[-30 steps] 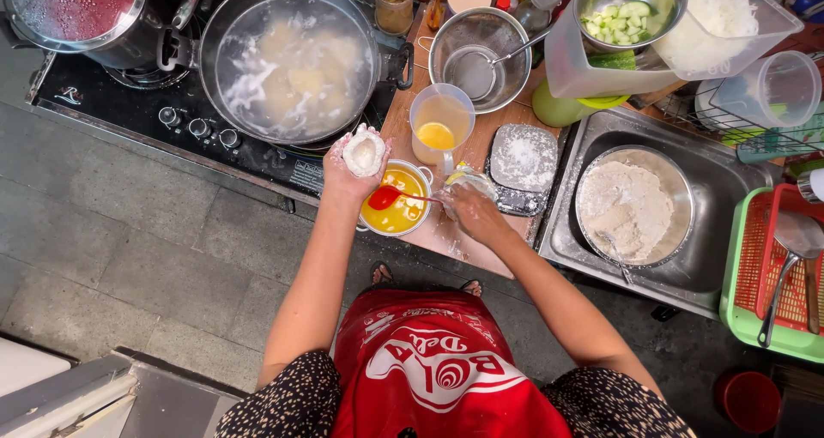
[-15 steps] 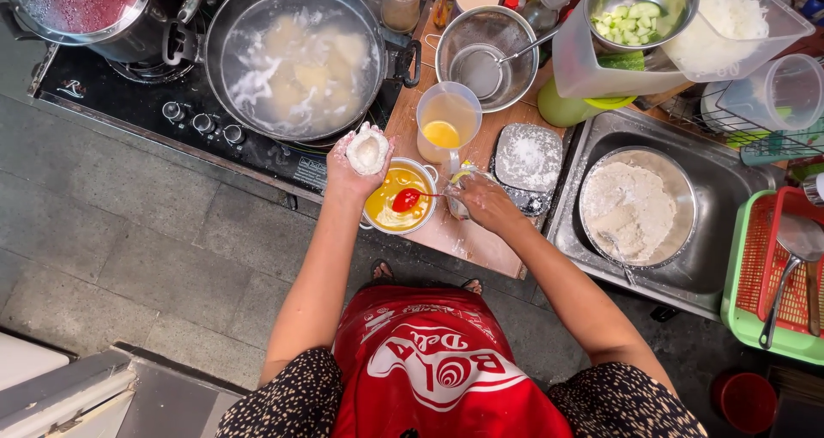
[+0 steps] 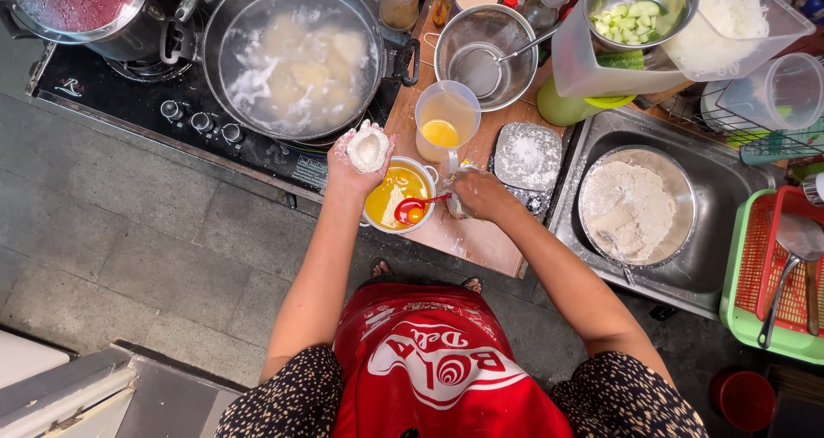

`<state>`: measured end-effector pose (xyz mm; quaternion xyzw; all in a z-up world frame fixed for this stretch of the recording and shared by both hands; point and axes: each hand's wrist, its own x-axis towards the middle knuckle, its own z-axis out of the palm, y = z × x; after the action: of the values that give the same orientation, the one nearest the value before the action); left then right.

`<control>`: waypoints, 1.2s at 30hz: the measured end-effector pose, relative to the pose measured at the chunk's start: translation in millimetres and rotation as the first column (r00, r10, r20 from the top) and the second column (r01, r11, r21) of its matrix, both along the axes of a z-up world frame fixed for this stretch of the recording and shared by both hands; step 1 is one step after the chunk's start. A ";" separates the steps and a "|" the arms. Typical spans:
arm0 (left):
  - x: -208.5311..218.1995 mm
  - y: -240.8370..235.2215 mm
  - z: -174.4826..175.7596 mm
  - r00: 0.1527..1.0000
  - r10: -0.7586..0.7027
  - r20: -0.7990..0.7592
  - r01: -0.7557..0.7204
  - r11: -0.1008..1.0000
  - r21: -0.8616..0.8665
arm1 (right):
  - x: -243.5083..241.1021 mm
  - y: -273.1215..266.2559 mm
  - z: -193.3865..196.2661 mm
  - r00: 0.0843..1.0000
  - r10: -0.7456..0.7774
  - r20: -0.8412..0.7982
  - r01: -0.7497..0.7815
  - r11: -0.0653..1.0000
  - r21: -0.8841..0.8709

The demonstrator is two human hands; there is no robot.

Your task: Coating dough balls in flour and a liquid mixture before placing them into a pot of boiling water on a stove.

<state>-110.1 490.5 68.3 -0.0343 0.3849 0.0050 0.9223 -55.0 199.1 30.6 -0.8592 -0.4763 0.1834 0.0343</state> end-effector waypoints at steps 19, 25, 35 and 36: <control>-21.9 2.0 -20.0 0.999 0.045 -0.002 -0.045 0.998 0.041 | 26.6 -2.7 33.9 0.780 -0.349 -0.519 0.375 0.925 -0.059; -27.2 4.7 -29.9 0.998 0.066 -0.013 -0.065 0.997 0.038 | 29.9 -5.0 53.8 0.759 -0.380 -0.528 0.427 0.903 -0.035; -27.0 11.7 -24.8 0.993 0.112 -0.042 -0.110 0.993 0.033 | 40.1 -0.6 101.0 0.774 -0.340 -0.533 0.432 0.900 0.052; -27.3 12.1 -24.9 0.993 0.114 -0.044 -0.113 0.993 0.030 | 40.8 -0.7 105.0 0.780 -0.340 -0.526 0.431 0.900 0.058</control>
<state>-137.4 502.7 43.4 -0.0434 0.4031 0.0634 0.9119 -14.2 198.4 135.6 -0.8539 -0.2783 0.3474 0.2695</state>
